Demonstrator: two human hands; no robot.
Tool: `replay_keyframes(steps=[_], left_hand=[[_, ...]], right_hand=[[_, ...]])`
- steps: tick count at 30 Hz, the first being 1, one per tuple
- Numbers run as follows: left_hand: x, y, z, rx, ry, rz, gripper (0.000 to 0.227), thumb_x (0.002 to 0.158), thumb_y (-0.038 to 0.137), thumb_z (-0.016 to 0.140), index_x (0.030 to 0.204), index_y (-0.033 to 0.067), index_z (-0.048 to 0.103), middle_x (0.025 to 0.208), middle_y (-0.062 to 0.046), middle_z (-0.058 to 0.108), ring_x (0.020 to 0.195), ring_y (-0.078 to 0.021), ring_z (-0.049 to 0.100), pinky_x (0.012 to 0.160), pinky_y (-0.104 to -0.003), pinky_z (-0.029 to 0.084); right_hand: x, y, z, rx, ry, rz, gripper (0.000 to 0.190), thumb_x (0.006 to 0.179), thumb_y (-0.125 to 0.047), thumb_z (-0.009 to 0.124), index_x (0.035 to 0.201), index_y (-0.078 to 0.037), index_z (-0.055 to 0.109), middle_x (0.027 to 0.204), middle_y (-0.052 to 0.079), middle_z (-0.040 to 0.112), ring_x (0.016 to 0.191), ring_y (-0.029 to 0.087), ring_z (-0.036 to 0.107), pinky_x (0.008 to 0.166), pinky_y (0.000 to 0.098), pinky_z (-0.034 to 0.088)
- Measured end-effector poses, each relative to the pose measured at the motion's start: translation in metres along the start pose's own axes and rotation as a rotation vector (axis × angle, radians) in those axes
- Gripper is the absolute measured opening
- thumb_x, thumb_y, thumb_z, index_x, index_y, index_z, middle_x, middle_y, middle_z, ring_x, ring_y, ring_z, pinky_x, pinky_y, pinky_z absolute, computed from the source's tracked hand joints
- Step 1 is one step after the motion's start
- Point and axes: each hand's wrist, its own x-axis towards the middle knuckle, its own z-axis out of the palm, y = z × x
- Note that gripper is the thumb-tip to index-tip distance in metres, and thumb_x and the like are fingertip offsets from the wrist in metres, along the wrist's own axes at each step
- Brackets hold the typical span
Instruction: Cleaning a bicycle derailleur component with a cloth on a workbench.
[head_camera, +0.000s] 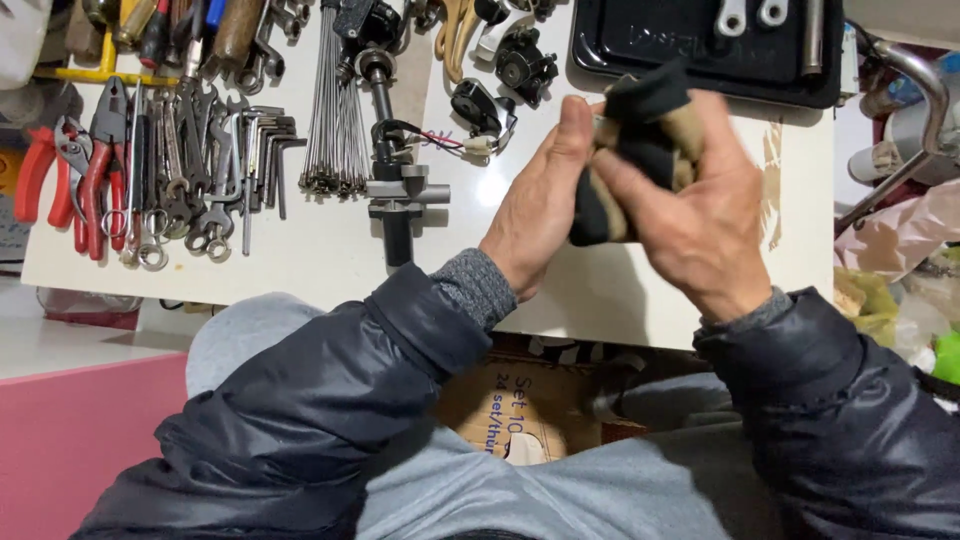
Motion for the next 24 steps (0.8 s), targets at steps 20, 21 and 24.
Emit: replay_keyframes(steps=[20,21,24], left_hand=[[-0.014,0.038,0.010,0.175,0.139,-0.228,0.101,0.054,0.073,0.046,0.136,0.0152,0.054,0.115,-0.007,0.070,0.103,-0.0186,0.068,0.090,-0.032,0.059],[-0.014,0.040,0.011,0.193,0.154,-0.291,0.106,0.051,0.074,0.040,0.139,0.0162,0.053,0.112,-0.008,0.071,0.097,-0.0190,0.069,0.084,-0.033,0.062],[-0.015,0.032,0.013,0.283,0.159,-0.264,0.105,0.054,0.078,0.033,0.139,0.0209,0.057,0.121,-0.008,0.073,0.110,-0.0194,0.069,0.096,-0.030,0.053]], right_hand=[[-0.009,0.007,-0.018,-0.259,-0.157,-0.218,0.049,0.089,-0.017,0.066,0.129,0.008,0.052,0.130,0.026,0.047,0.121,0.037,0.049,0.098,0.0506,0.051],[-0.010,0.013,-0.017,-0.323,-0.140,-0.300,0.042,0.090,-0.014,0.070,0.117,0.013,0.055,0.116,0.027,0.049,0.106,0.037,0.054,0.088,0.0466,0.057],[-0.015,0.014,-0.011,-0.363,-0.071,-0.285,0.020,0.082,-0.007,0.061,0.091,0.009,0.054,0.106,0.025,0.055,0.087,0.034,0.054,0.068,0.0435,0.046]])
